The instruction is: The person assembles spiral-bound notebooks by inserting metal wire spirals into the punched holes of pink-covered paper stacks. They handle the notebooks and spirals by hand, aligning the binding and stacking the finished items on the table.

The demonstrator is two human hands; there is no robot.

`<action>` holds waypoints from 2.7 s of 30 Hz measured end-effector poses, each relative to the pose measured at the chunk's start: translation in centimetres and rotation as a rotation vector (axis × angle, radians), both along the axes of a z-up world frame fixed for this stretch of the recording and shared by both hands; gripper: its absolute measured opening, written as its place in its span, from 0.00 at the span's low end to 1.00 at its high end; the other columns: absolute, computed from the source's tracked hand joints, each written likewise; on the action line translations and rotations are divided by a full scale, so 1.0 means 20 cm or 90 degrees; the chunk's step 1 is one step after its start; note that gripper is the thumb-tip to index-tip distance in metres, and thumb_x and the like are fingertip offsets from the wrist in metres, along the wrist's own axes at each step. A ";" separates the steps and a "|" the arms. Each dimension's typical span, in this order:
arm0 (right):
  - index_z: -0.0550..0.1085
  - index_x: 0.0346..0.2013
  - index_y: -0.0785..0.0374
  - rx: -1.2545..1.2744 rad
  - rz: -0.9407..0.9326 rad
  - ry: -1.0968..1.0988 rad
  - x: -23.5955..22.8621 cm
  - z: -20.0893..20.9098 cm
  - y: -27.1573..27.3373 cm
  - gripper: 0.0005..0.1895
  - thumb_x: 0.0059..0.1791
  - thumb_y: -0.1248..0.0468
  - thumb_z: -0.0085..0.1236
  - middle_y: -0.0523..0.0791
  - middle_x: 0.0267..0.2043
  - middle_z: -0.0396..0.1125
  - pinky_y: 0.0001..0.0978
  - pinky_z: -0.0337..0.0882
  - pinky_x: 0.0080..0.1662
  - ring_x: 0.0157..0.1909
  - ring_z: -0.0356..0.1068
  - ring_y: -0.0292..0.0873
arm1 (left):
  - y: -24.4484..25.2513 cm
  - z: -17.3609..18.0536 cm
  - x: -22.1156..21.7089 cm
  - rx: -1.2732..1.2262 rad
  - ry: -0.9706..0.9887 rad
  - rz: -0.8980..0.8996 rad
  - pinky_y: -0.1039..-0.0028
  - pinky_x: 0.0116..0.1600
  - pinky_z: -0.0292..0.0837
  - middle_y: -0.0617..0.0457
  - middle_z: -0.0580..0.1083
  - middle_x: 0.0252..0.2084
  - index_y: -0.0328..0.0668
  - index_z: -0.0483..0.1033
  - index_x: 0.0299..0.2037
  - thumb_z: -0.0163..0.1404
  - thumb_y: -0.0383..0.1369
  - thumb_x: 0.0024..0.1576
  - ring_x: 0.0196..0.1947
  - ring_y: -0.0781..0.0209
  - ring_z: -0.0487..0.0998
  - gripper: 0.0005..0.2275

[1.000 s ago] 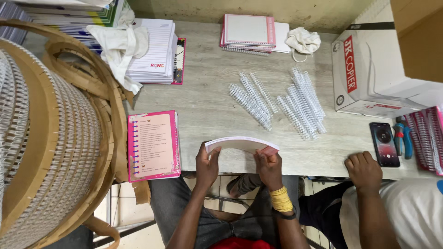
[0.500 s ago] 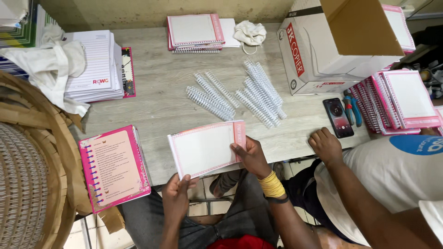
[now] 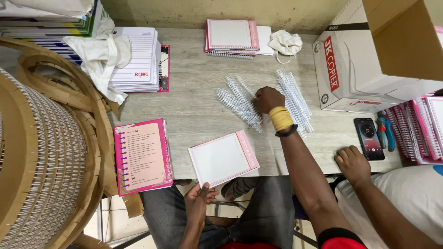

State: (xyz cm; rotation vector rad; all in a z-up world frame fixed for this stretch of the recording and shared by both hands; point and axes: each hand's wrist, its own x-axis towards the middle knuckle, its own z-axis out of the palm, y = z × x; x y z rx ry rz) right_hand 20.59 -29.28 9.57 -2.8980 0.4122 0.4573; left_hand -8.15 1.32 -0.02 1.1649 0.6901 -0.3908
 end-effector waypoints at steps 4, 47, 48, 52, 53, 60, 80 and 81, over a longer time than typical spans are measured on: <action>0.81 0.38 0.61 -0.080 0.022 -0.033 0.10 -0.01 0.04 0.11 0.49 0.59 0.56 0.51 0.41 0.78 0.55 0.77 0.46 0.45 0.78 0.61 | 0.01 -0.03 -0.01 -0.016 -0.008 -0.006 0.61 0.35 0.85 0.31 0.84 0.45 0.28 0.75 0.68 0.54 0.34 0.63 0.40 0.41 0.88 0.24; 0.81 0.37 0.57 0.548 -0.051 -0.381 -1.55 -0.34 0.82 0.09 0.49 0.57 0.72 0.38 0.27 0.76 0.25 0.70 0.29 0.26 0.71 0.30 | 0.10 -0.05 0.10 -0.105 0.055 -0.012 0.60 0.35 0.84 0.42 0.79 0.35 0.30 0.78 0.37 0.62 0.27 0.54 0.29 0.49 0.80 0.08; 0.80 0.37 0.57 0.495 0.007 -0.418 -1.55 -0.33 0.82 0.10 0.50 0.56 0.70 0.38 0.24 0.75 0.25 0.68 0.26 0.22 0.69 0.30 | 0.10 -0.06 0.09 -0.107 0.057 -0.009 0.60 0.35 0.84 0.44 0.78 0.35 0.31 0.78 0.37 0.62 0.28 0.54 0.29 0.49 0.80 0.08; 0.80 0.38 0.57 0.509 -0.019 -0.404 -1.56 -0.35 0.81 0.11 0.49 0.55 0.71 0.39 0.30 0.79 0.28 0.72 0.32 0.27 0.74 0.31 | 0.11 -0.03 0.10 -0.098 0.075 -0.015 0.59 0.38 0.85 0.40 0.80 0.38 0.28 0.78 0.47 0.62 0.29 0.54 0.33 0.49 0.81 0.14; 0.79 0.37 0.61 0.703 -0.088 -0.374 -1.57 -0.36 0.80 0.09 0.50 0.60 0.69 0.43 0.29 0.79 0.29 0.75 0.28 0.24 0.75 0.35 | 0.11 -0.03 0.10 -0.092 0.085 -0.025 0.60 0.39 0.84 0.39 0.81 0.44 0.25 0.78 0.53 0.60 0.28 0.54 0.34 0.47 0.81 0.18; 0.63 0.11 0.51 0.713 0.087 -0.355 -1.83 -0.64 0.39 0.31 0.51 0.40 0.61 0.34 0.10 0.57 0.36 0.54 0.15 0.11 0.51 0.32 | 0.11 -0.05 0.08 -0.118 0.055 -0.026 0.60 0.38 0.82 0.42 0.77 0.41 0.30 0.75 0.49 0.62 0.29 0.55 0.42 0.39 0.89 0.15; 0.78 0.40 0.48 0.449 -0.090 -0.330 -1.14 -0.20 0.57 0.06 0.53 0.55 0.67 0.39 0.32 0.77 0.30 0.75 0.36 0.32 0.74 0.39 | 0.20 -0.19 0.05 -0.092 -0.073 -0.136 0.69 0.34 0.86 0.35 0.85 0.34 0.27 0.83 0.47 0.61 0.33 0.62 0.31 0.47 0.89 0.12; 0.77 0.30 0.53 0.399 -0.186 -0.406 -1.24 -0.26 0.40 0.14 0.56 0.53 0.66 0.42 0.23 0.71 0.32 0.72 0.34 0.26 0.69 0.39 | 0.24 -0.10 0.05 -0.107 -0.065 -0.148 0.67 0.34 0.86 0.36 0.84 0.34 0.27 0.82 0.49 0.61 0.31 0.61 0.31 0.46 0.89 0.13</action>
